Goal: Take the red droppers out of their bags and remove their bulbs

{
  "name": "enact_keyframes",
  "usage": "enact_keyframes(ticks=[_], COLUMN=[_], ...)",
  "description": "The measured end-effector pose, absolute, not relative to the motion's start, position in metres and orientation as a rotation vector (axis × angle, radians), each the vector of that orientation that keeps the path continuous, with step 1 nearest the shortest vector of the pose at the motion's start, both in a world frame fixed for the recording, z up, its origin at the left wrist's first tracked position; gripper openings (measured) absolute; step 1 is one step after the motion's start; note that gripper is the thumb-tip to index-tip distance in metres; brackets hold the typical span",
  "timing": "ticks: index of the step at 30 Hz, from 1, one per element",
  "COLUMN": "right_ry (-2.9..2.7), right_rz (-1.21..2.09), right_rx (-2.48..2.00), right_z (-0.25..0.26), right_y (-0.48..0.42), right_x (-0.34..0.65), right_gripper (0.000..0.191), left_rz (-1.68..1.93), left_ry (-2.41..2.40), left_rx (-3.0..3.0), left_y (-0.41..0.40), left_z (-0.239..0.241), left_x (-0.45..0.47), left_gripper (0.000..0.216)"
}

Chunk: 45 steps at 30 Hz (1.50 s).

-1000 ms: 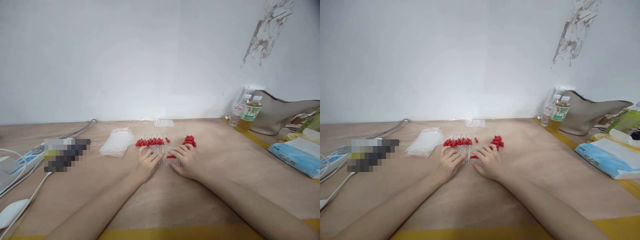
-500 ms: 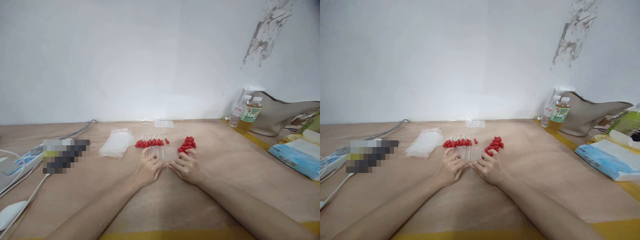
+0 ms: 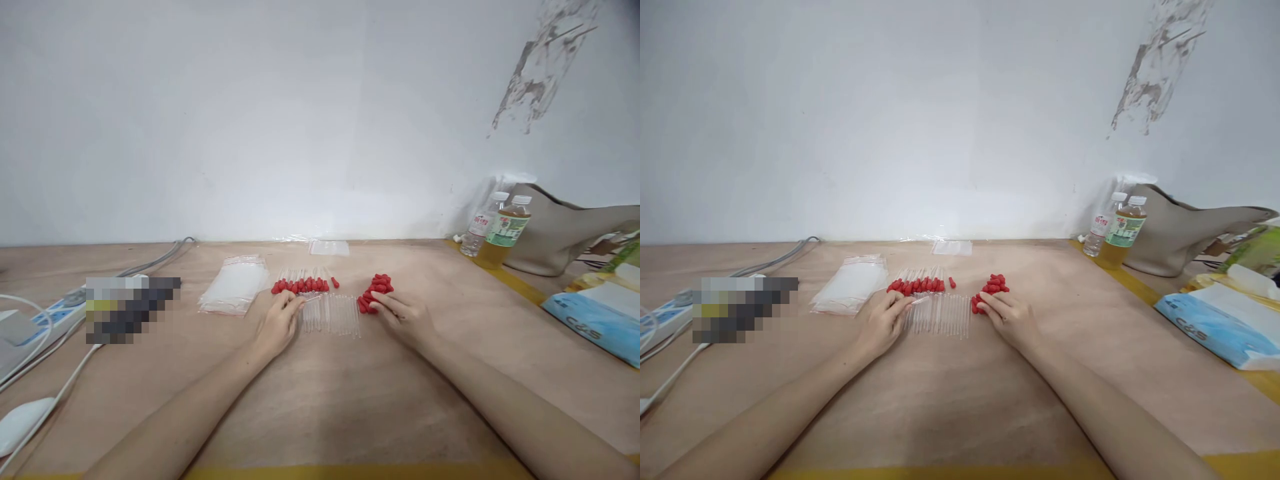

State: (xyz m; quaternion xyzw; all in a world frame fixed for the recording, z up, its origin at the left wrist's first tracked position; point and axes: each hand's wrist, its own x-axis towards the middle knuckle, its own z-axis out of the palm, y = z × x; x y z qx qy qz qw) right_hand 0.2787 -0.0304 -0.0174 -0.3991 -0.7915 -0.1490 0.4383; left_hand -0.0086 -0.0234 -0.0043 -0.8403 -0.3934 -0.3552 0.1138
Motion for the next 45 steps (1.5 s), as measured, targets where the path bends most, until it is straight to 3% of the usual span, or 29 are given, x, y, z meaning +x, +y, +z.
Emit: enact_keyframes(ticks=[4,8,14,23,45], right_ry=[-1.874,-1.671,-1.635,-1.768,-1.958], right_rz=[-0.189,-0.114,-0.071,-0.029,-0.414], right_rx=[-1.057,-1.177,-1.167,-1.089,-1.044], right_z=[-0.013,-0.01,-0.008,-0.008,-0.014], right_y=[-0.025,-0.021,-0.018,-0.017,-0.019], right_x=[0.276,0.276,0.277,0.271,0.272], right_gripper=[0.03,0.036,0.014,0.023,0.01], left_rz=[-1.107,-1.076,-0.991,-0.922,-0.931], left_ry=[-1.081,-1.028,-0.958,-0.853,-0.968], left_rx=[-2.441,-2.377,-2.423,-2.661,-2.761], left_y=[-0.018,-0.013,-0.007,-0.016,-0.03], left_z=[-0.008,-0.013,-0.019,-0.013,-0.005], left_x=[0.0,0.009,0.014,0.018,0.011], left_gripper=[0.033,0.026,0.022,0.025,0.033])
